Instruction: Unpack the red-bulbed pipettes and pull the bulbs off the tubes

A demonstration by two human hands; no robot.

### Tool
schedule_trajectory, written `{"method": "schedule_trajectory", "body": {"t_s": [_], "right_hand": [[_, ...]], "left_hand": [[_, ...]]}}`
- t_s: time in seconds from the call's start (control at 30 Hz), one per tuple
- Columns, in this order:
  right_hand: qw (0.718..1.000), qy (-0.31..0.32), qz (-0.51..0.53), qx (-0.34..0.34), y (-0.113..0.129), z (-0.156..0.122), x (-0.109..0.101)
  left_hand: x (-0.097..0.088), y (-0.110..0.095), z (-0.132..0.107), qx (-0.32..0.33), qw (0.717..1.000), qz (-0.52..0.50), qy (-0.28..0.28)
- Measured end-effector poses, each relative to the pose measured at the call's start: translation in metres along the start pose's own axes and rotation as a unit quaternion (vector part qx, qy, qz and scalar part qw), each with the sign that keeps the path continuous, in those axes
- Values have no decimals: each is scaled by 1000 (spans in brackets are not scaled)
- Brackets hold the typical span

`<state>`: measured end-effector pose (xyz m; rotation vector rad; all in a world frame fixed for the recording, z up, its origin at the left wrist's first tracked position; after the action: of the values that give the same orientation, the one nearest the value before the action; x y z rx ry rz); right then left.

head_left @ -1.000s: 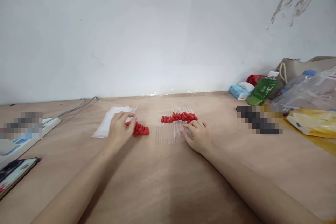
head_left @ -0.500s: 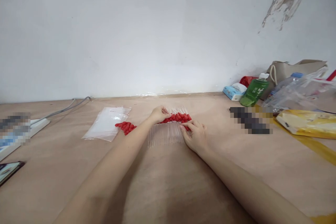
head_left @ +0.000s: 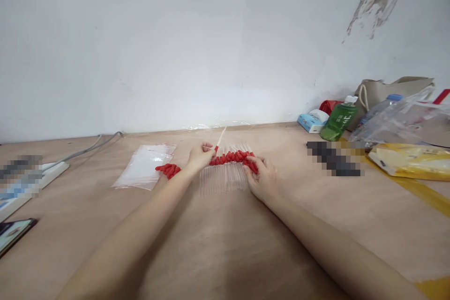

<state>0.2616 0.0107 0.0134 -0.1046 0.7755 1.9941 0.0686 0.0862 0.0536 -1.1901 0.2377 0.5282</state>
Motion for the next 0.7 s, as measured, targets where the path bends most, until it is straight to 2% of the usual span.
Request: {"method": "schedule_trajectory", "body": {"t_s": [0.07, 0.13, 0.23, 0.33, 0.5, 0.7], "right_hand": [[998, -53, -11, -35, 4, 0, -5], [992, -58, -17, -108, 13, -2, -9], [971, 17, -10, -240, 30, -8, -10], [949, 84, 9, -305, 40, -14, -8], [932, 136, 44, -332, 40, -19, -2], [929, 137, 81, -335, 41, -23, -4]], "left_hand": [[-17, 4, -23, 27, 1000, -3, -7], [-35, 6, -50, 128, 992, -5, -21], [-50, 11, -86, 276, 960, 50, -21], [-52, 14, -105, 362, 929, 64, -33], [-43, 11, -109, 389, 918, 71, -18], [-39, 13, -107, 407, 907, 101, 30]]}}
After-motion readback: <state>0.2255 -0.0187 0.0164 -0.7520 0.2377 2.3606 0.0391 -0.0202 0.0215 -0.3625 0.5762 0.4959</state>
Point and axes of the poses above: each hand's wrist, its own z-axis towards the middle knuckle, its own x-axis out of the palm, y = z × x, the point moved 3 cm from there along z, towards the middle knuckle, and after that the axes turned 10 degrees about -y, right-handed, at the moved point
